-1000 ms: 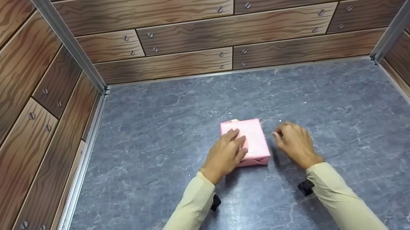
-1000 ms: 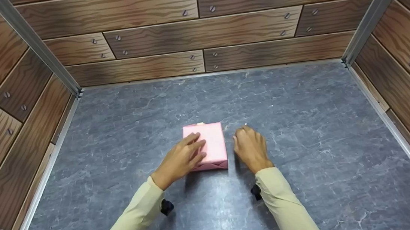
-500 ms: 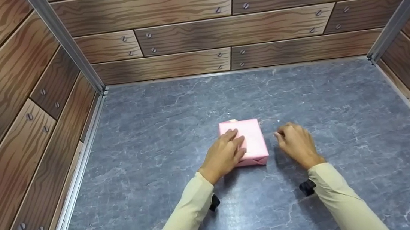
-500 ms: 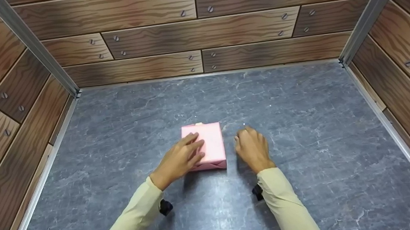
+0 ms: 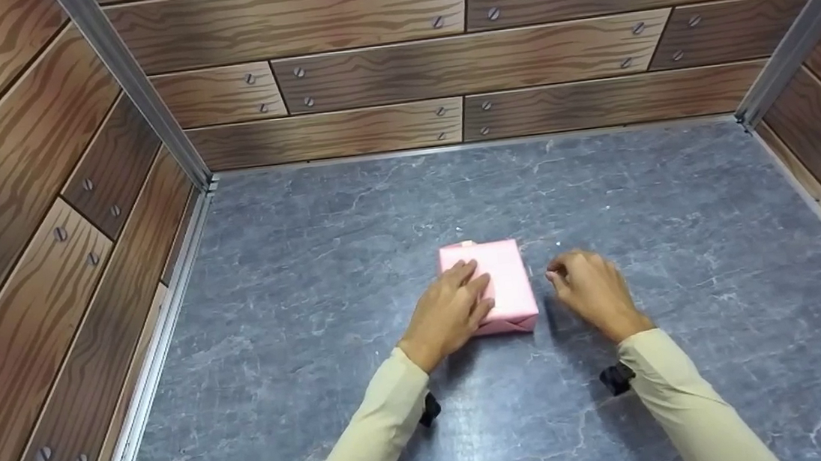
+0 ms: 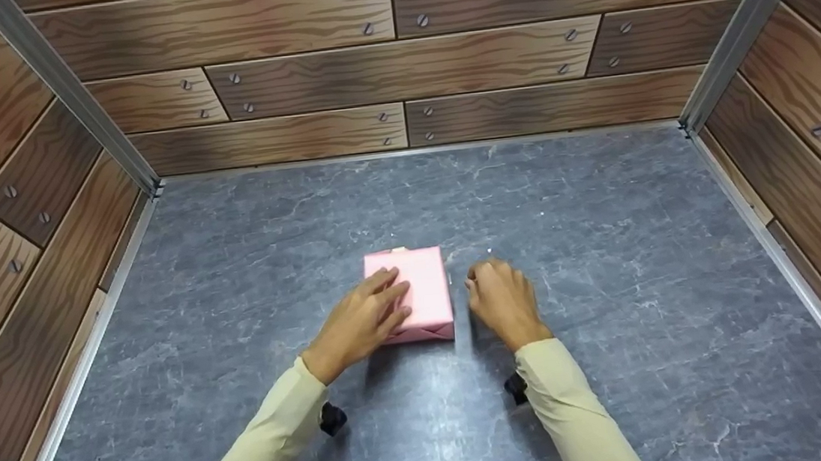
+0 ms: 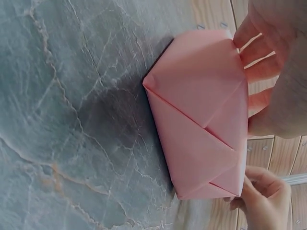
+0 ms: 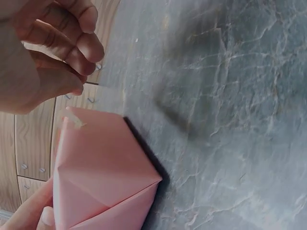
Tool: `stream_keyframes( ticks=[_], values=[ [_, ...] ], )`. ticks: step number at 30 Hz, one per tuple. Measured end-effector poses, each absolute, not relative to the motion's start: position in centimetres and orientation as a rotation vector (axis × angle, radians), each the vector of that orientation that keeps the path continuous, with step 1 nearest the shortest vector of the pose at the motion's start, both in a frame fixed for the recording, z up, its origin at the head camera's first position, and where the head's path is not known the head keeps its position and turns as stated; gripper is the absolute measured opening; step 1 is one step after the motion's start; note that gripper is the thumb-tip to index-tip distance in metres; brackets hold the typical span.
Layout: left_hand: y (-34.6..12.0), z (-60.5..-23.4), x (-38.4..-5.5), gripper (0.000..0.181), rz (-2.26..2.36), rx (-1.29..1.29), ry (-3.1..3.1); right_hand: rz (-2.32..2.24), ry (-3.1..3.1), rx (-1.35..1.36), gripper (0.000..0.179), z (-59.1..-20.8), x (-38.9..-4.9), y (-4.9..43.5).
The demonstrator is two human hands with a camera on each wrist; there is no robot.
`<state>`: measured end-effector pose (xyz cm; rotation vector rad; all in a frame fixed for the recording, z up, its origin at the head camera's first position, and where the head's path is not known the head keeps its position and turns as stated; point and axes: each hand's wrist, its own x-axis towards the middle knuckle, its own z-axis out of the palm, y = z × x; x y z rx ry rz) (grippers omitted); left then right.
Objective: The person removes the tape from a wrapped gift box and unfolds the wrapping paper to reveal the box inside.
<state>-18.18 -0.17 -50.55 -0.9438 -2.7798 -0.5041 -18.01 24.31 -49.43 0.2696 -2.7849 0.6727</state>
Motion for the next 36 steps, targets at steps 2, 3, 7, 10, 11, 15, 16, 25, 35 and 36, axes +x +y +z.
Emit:
stream_keyframes(
  ticks=[2, 3, 7, 10, 11, 15, 16, 25, 35, 36],
  values=[
    [-0.1, -50.6, -18.1, 0.040, -0.496, -0.939, -2.777, 0.699, -2.765, 0.280, 0.006, -49.1, -17.9, 24.0],
    [0.0, -50.5, -18.1, 0.040, -0.486, -0.935, -2.776, 0.719, -2.752, 0.287, 0.007, -48.9, -17.8, 23.9],
    [0.2, -50.5, -17.9, 0.040, -0.442, -0.905, -2.759, 0.828, -2.717, 0.356, 0.010, -48.3, -17.6, 23.0],
    [0.3, -50.5, -17.8, 0.041, -0.405, -0.872, -2.734, 0.880, -2.715, 0.436, 0.012, -48.1, -17.3, 22.3],
    [0.4, -50.5, -17.8, 0.041, -0.390, -0.861, -2.722, 0.880, -2.715, 0.469, 0.012, -48.0, -17.2, 22.1],
    [0.6, -50.7, -17.7, 0.040, -0.314, -0.814, -2.659, 0.849, -2.726, 0.574, 0.009, -47.8, -16.9, 21.4],
    [0.7, -50.8, -17.7, 0.040, -0.299, -0.803, -2.647, 0.844, -2.734, 0.594, 0.008, -47.8, -16.9, 21.2],
    [0.7, -50.8, -17.6, 0.040, -0.245, -0.787, -2.654, 0.845, -2.815, 0.628, 0.007, -48.3, -16.8, 21.0],
    [0.3, -50.8, -17.6, 0.033, -0.294, -0.836, -2.663, 0.793, -2.838, 0.551, 0.015, -48.3, -16.7, 21.3],
    [0.3, -50.8, -17.5, 0.032, -0.298, -0.838, -2.655, 0.780, -2.837, 0.540, 0.018, -48.3, -16.6, 21.3]
  ],
)
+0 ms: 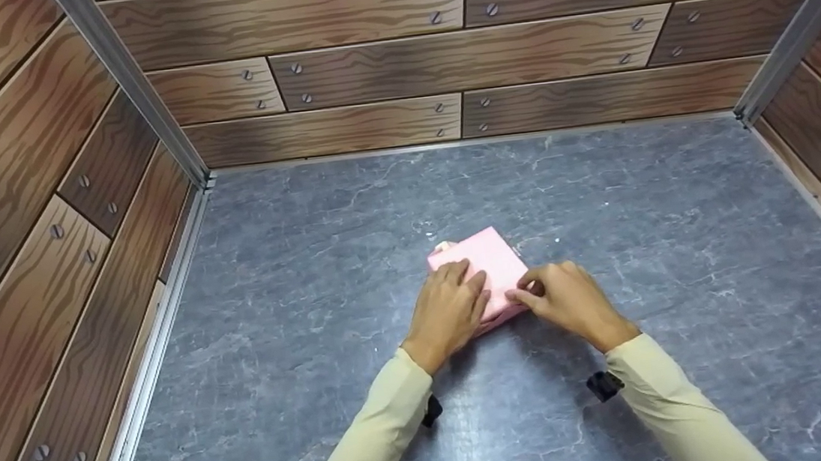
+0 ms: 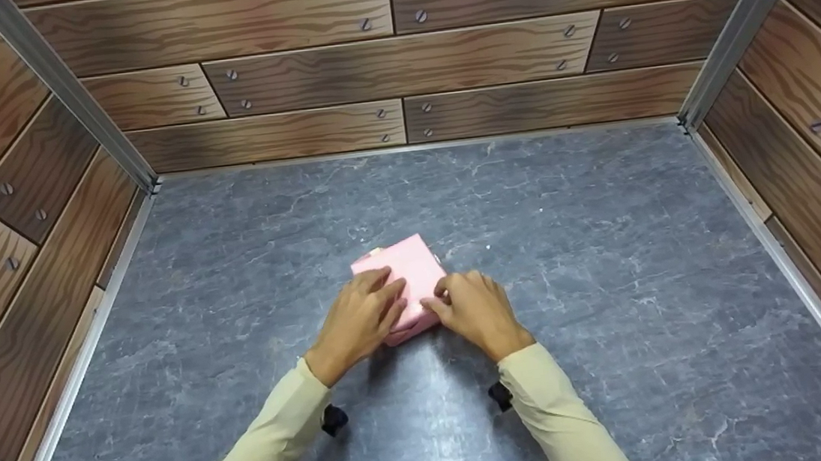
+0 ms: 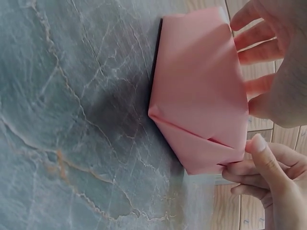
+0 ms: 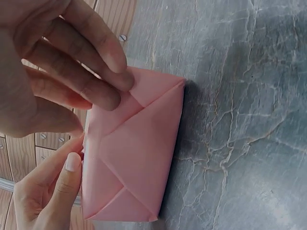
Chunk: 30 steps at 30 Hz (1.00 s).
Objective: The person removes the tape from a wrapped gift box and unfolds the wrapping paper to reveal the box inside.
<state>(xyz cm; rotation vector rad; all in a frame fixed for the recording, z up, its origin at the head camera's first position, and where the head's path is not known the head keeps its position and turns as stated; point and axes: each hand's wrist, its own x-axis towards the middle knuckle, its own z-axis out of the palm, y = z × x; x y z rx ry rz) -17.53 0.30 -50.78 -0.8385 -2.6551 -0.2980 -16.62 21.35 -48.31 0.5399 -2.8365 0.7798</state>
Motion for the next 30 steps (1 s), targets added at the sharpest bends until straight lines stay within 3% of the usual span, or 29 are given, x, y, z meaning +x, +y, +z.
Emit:
stream_keyframes(
  ticks=[14, 30],
  values=[
    [-0.33, -50.81, -17.35, 0.020, -0.356, -0.857, -2.626, 0.650, -2.847, 0.372, 0.055, -48.36, -16.64, 20.93],
    [-0.35, -50.97, -17.24, 0.015, -0.427, -0.907, -2.560, 0.637, -2.889, 0.376, 0.055, -48.43, -17.00, 21.49]
  ],
)
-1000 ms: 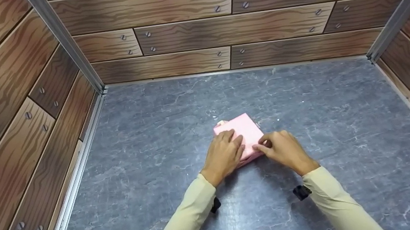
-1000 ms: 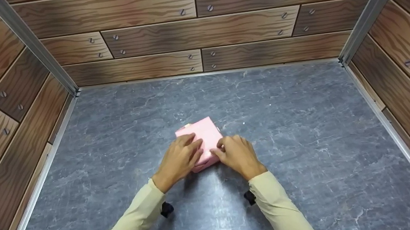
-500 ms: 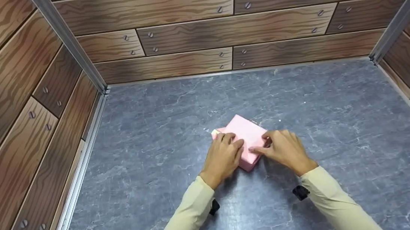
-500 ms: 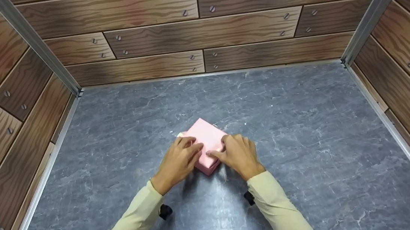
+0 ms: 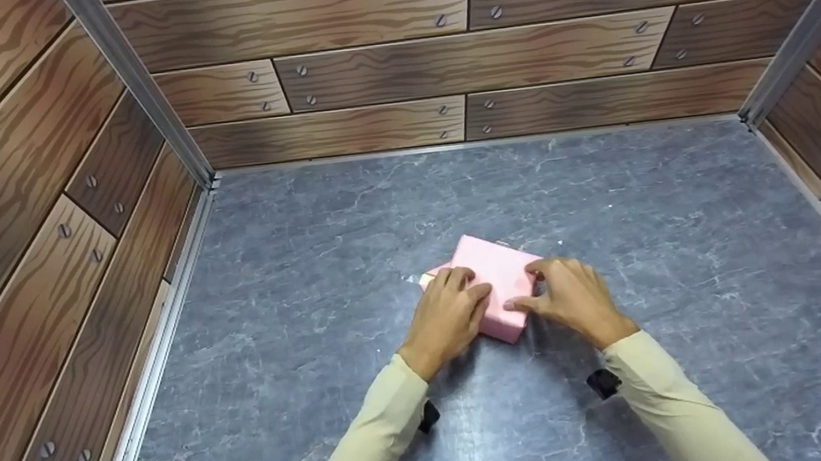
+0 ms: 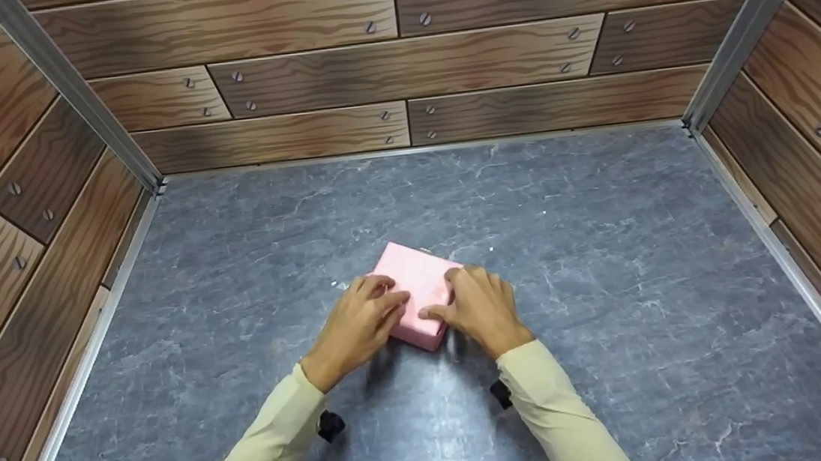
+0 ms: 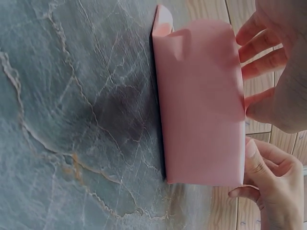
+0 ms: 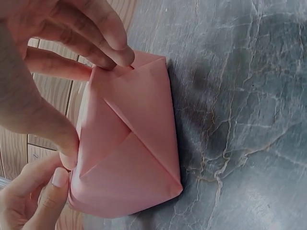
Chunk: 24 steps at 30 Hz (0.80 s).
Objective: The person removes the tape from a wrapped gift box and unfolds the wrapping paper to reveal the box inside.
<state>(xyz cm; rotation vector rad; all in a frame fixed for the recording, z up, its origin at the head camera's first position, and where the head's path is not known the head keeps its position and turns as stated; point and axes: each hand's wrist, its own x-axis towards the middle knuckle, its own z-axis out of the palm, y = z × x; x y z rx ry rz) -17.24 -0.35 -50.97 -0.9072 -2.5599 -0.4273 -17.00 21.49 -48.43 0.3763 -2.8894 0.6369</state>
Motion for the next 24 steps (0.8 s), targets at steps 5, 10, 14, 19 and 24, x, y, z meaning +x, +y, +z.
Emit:
stream_keyframes(
  ticks=[5, 10, 14, 19, 24],
  values=[
    [-0.5, -51.0, -17.2, 0.017, -0.440, -0.924, -2.574, 0.677, -2.873, 0.425, 0.045, -48.5, -17.2, 21.8],
    [-0.6, -51.0, -17.2, 0.018, -0.453, -0.945, -2.578, 0.716, -2.858, 0.461, 0.036, -48.5, -17.4, 22.1],
    [-0.7, -51.0, -17.1, 0.020, -0.474, -0.971, -2.572, 0.752, -2.871, 0.463, 0.032, -48.5, -17.6, 22.3],
    [-0.7, -50.9, -17.1, 0.024, -0.499, -0.989, -2.584, 0.778, -2.867, 0.466, 0.031, -48.5, -17.8, 22.5],
    [-0.6, -51.0, -17.0, 0.024, -0.513, -1.001, -2.590, 0.822, -2.857, 0.464, 0.040, -48.7, -17.9, 22.7]
  ],
)
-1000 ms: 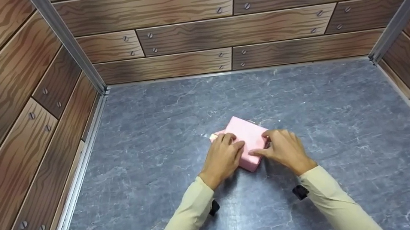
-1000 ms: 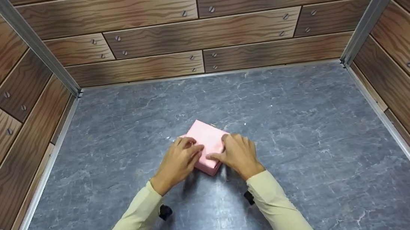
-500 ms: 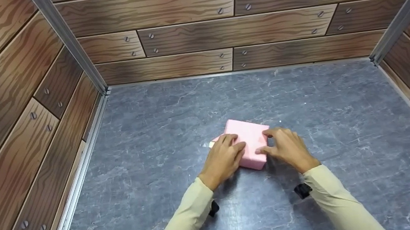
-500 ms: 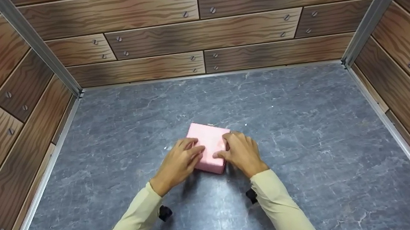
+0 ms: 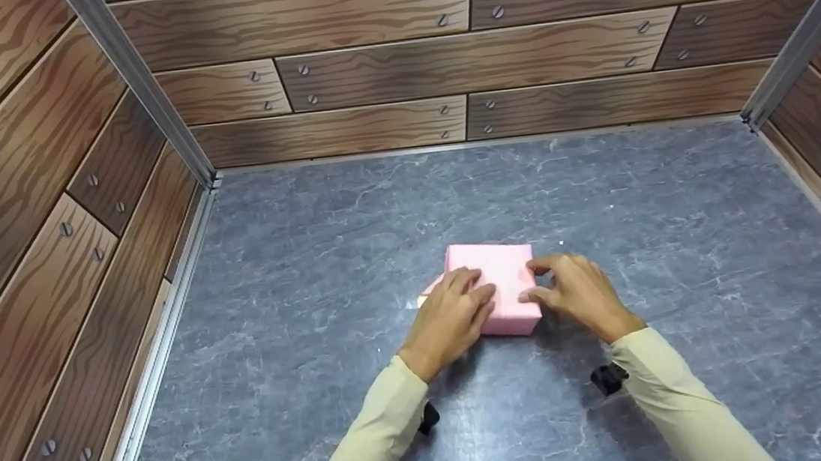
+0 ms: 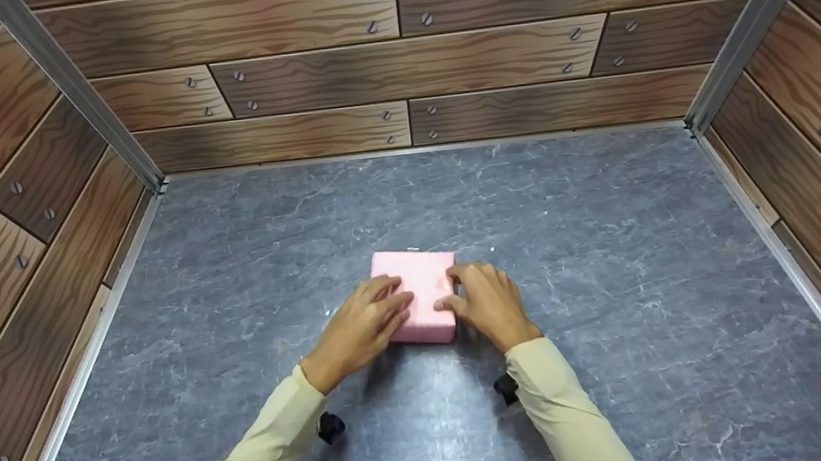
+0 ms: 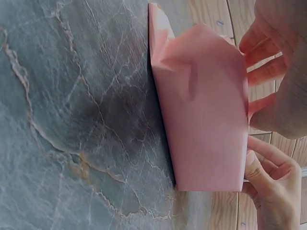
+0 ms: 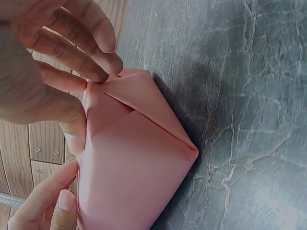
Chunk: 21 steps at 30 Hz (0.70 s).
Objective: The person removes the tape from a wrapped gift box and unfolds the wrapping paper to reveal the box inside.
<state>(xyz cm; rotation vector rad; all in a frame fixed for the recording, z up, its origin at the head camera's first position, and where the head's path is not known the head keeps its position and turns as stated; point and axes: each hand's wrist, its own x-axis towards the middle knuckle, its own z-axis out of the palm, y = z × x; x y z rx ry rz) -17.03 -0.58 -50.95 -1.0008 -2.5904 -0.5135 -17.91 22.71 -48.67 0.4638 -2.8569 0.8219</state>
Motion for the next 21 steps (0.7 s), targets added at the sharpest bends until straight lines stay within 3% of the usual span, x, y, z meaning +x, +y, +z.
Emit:
stream_keyframes(
  ticks=[17, 21],
  values=[
    [-0.41, -50.81, -17.16, 0.032, -0.570, -1.015, -2.710, 0.944, -2.835, 0.496, 0.044, -48.51, -18.02, 22.91],
    [-0.42, -50.71, -17.36, 0.032, -0.582, -1.024, -2.715, 0.902, -2.780, 0.438, 0.036, -48.01, -18.06, 22.48]
  ],
)
